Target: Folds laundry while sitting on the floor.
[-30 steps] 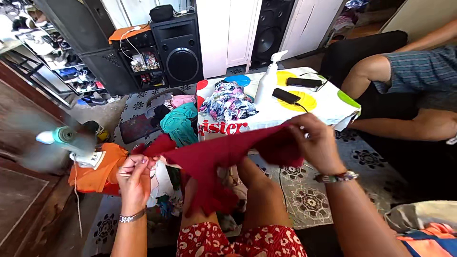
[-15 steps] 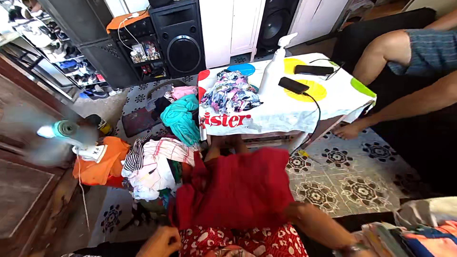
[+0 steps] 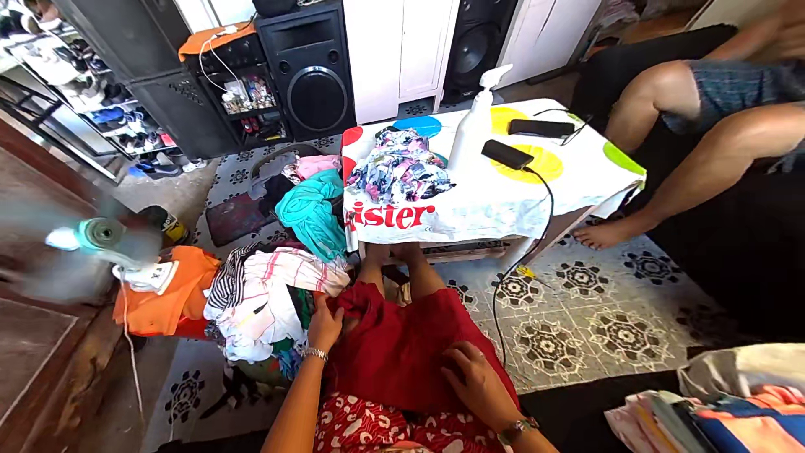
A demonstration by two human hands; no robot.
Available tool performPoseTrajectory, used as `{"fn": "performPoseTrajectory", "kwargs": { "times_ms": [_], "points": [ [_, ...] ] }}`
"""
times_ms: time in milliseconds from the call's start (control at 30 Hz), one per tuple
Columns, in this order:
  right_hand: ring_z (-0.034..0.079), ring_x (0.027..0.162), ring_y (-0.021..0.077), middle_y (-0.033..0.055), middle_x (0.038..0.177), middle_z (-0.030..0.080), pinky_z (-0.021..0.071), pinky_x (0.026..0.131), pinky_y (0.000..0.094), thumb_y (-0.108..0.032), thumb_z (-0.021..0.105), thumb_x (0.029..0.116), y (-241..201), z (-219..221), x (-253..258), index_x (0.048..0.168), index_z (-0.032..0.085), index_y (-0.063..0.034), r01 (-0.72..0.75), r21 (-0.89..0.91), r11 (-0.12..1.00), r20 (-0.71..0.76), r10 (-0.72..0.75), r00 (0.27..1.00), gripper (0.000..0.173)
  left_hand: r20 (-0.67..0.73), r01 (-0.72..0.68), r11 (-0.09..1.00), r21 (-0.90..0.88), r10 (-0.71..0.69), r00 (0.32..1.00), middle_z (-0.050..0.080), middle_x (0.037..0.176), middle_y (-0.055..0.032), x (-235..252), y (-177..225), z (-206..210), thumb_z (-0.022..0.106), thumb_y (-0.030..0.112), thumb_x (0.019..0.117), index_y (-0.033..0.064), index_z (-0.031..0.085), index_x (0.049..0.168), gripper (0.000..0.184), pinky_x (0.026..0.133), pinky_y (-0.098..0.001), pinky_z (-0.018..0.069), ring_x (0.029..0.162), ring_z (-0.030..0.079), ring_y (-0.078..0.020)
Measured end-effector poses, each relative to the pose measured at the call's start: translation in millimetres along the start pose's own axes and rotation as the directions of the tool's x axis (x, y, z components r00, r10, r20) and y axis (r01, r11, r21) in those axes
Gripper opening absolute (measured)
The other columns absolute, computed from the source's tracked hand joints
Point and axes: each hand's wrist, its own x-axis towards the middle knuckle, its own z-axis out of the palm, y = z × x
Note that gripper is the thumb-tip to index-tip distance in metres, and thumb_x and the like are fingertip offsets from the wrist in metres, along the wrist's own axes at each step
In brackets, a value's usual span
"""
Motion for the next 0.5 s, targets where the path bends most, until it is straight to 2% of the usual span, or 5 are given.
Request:
{"fn": "performPoseTrajectory", "kwargs": {
  "times_ms": [100,233,333,400,500],
  "points": [
    [0.059,0.118,0.0516,0.0281,0.125,0.064,0.0471,0.097,0.0665,-0.017,0.075,0.0856,20,19,1,0.115,0.074,-0.0024,-0.048,-0.056,0.997,-0.311,0.028,0.950,0.033,0.127,0.089,0.994,-0.061,-0.081,0.989,0.067,0.113,-0.0259,37,-3,14,0.054,0.044,0.1051,-0.0010,0.043,0.149,0.063,0.084,-0.0505,0.0559,0.089,0.069,-0.0341],
    [0.053,0.124,0.0554,0.0301,0.131,0.060,0.0444,0.101,0.0675,-0.022,0.071,0.0851,26,28,4,0.119,0.072,-0.0031,-0.125,-0.056,0.991,-0.324,0.101,0.941,0.039,0.178,0.039,0.965,-0.260,0.008,0.984,0.065,0.119,-0.0227,49,21,9,0.060,0.008,0.0994,-0.0026,0.056,0.137,0.039,0.077,-0.0410,0.0584,0.086,0.069,-0.0256],
    [0.055,0.121,0.0556,0.0304,0.129,0.060,0.0459,0.097,0.0681,-0.023,0.070,0.0845,28,29,4,0.118,0.072,-0.0027,-0.118,-0.049,0.992,-0.334,0.095,0.938,0.039,0.000,-0.172,0.710,-0.683,0.236,0.972,0.066,0.106,-0.0139,37,38,-25,0.054,-0.008,0.0951,-0.0062,0.060,0.118,0.024,0.074,-0.0342,0.0585,0.084,0.067,-0.0174],
    [0.056,0.118,0.0560,0.0307,0.129,0.060,0.0460,0.095,0.0689,-0.024,0.070,0.0845,29,29,5,0.117,0.072,-0.0023,-0.116,-0.035,0.993,-0.340,0.098,0.936,0.040,-0.175,-0.343,0.477,-0.810,0.362,0.916,0.071,0.097,-0.0001,34,32,-50,0.050,-0.008,0.0898,0.0069,0.065,0.095,0.022,0.079,-0.0318,0.0587,0.086,0.068,-0.0099],
    [0.056,0.118,0.0557,0.0301,0.127,0.061,0.0458,0.095,0.0690,-0.028,0.067,0.0839,30,32,8,0.116,0.072,-0.0028,-0.108,-0.044,0.993,-0.357,0.085,0.930,0.041,-0.250,-0.433,0.604,-0.669,0.366,0.896,0.069,0.122,-0.0103,52,-13,-72,0.049,-0.011,0.0901,-0.0019,0.061,0.126,0.038,0.094,-0.0326,0.0556,0.108,0.067,-0.0139]
  ]
}}
